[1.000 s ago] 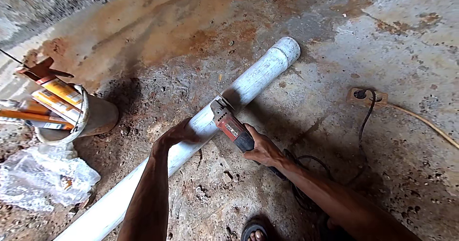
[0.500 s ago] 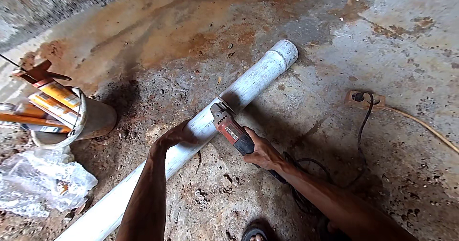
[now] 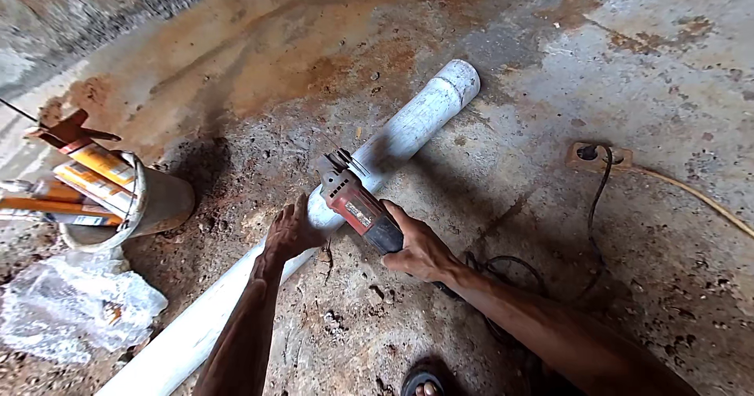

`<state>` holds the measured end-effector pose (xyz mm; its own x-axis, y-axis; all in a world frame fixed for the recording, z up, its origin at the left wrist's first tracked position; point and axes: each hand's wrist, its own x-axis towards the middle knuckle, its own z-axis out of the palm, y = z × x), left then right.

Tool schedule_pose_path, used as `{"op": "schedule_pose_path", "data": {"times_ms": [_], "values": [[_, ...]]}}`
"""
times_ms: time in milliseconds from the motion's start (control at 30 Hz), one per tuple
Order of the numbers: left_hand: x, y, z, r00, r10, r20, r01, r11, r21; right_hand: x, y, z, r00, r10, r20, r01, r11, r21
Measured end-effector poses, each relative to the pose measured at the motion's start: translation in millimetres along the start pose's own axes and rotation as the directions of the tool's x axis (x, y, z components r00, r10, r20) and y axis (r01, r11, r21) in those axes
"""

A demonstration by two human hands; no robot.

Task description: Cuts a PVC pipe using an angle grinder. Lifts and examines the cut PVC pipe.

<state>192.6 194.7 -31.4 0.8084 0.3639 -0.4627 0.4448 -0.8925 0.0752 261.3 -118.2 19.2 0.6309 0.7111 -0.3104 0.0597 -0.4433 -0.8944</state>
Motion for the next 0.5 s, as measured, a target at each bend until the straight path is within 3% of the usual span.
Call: {"op": "schedule_pose_path", "data": {"times_ms": [200,333,500], "values": [[7.7,-6.4,-4.5,0.998,0.04,0.049,-0.036,0.997,-0.066,0.6,3.5,-8.6,0.999,0.036,-0.003,-0.036,0.999,-0.023],[17.9,-10.6,-16.1,0.987,-0.006,0.163,0.031,0.989,-0.148,17.2,4.1,-6.6,0.997,0.077,-0.001,-0.077,0.996,-0.053],[23.0,-15.8,-14.5,0.984,-0.004,0.181,0.041,0.978,-0.203,34.5,7.6,0.2,0.993,0.122,-0.005,-0.122,0.991,-0.046]]}}
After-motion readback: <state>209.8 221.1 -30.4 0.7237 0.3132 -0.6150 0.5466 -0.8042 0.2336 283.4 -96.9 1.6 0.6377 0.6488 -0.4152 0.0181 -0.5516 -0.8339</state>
